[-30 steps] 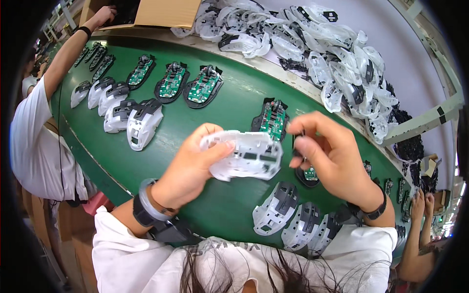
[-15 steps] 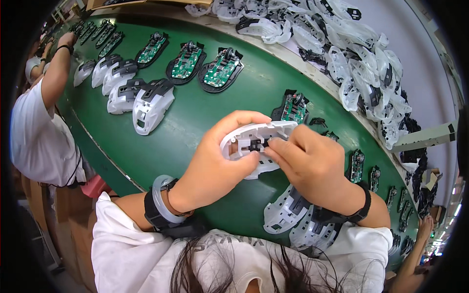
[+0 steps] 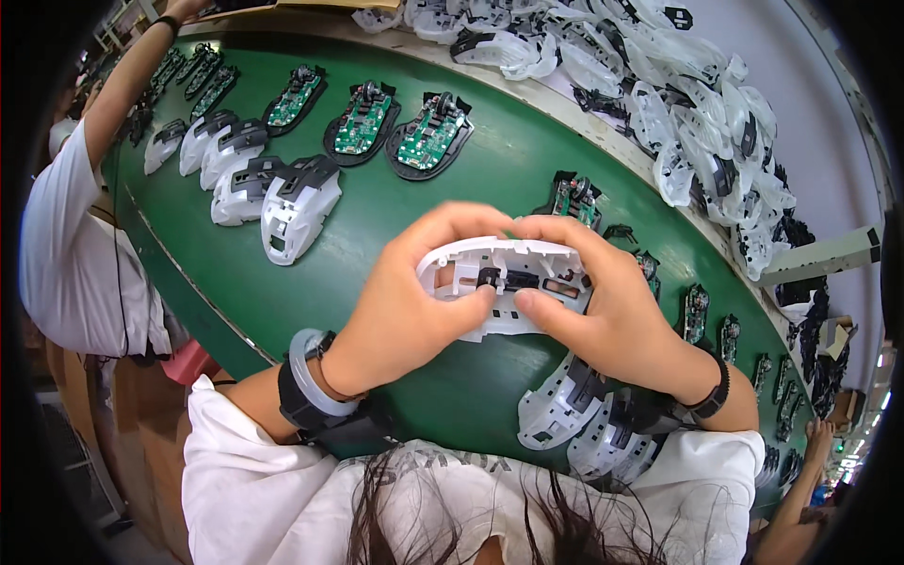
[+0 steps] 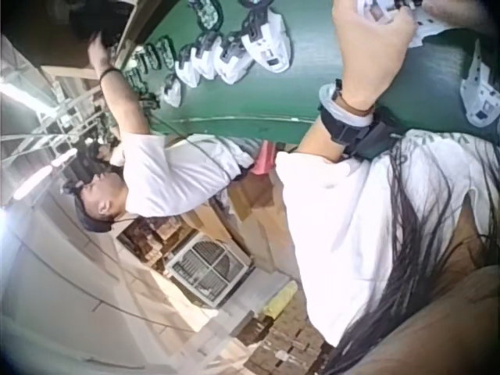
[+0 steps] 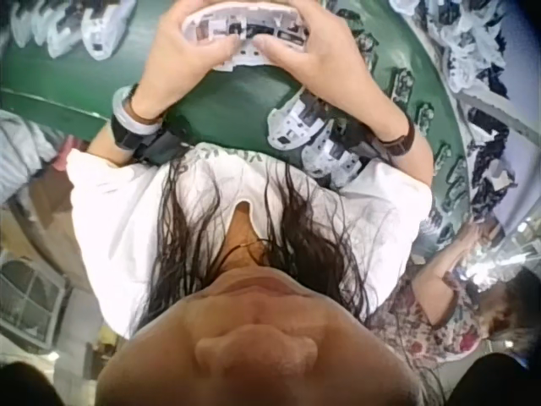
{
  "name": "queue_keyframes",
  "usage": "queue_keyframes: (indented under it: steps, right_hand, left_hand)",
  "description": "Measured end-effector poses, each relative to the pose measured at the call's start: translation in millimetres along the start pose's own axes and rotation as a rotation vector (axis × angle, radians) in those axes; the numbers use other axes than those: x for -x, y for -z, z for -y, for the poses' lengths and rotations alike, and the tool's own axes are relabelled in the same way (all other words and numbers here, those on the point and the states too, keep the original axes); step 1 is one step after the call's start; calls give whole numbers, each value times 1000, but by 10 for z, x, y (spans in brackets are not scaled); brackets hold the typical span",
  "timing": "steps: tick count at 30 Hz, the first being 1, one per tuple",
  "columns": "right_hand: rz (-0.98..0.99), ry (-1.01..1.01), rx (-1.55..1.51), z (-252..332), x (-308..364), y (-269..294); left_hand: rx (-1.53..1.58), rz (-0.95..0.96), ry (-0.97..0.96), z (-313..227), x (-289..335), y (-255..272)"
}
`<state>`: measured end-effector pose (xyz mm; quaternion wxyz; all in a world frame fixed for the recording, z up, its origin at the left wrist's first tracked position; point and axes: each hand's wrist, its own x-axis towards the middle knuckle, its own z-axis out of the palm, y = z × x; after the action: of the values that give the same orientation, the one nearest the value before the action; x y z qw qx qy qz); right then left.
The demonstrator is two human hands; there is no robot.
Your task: The person assembles white plastic housings by inserting small black components into them. They repeatedly pick up a housing, insert a component, and place the assembled unit on the green table. The person also handles green circuit boards, placing them on the table alongside the housings.
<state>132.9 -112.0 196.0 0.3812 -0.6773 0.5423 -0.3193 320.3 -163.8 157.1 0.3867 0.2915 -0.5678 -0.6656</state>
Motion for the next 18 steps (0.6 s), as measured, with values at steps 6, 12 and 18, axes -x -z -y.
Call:
queue_keyframes:
  steps: [6, 12, 18]
  right_hand:
    - [-84, -115, -105, -2, 31, -110]
    - [-41, -243, -216, -2, -25, -173]
    - [-94, -200, -152, 79, 13, -266]
  left_hand:
    - [-792, -64, -404, -39, 57, 23]
    - [-1068, -36, -356, -52, 153, 42]
    - [-980, 64, -249, -63, 129, 95]
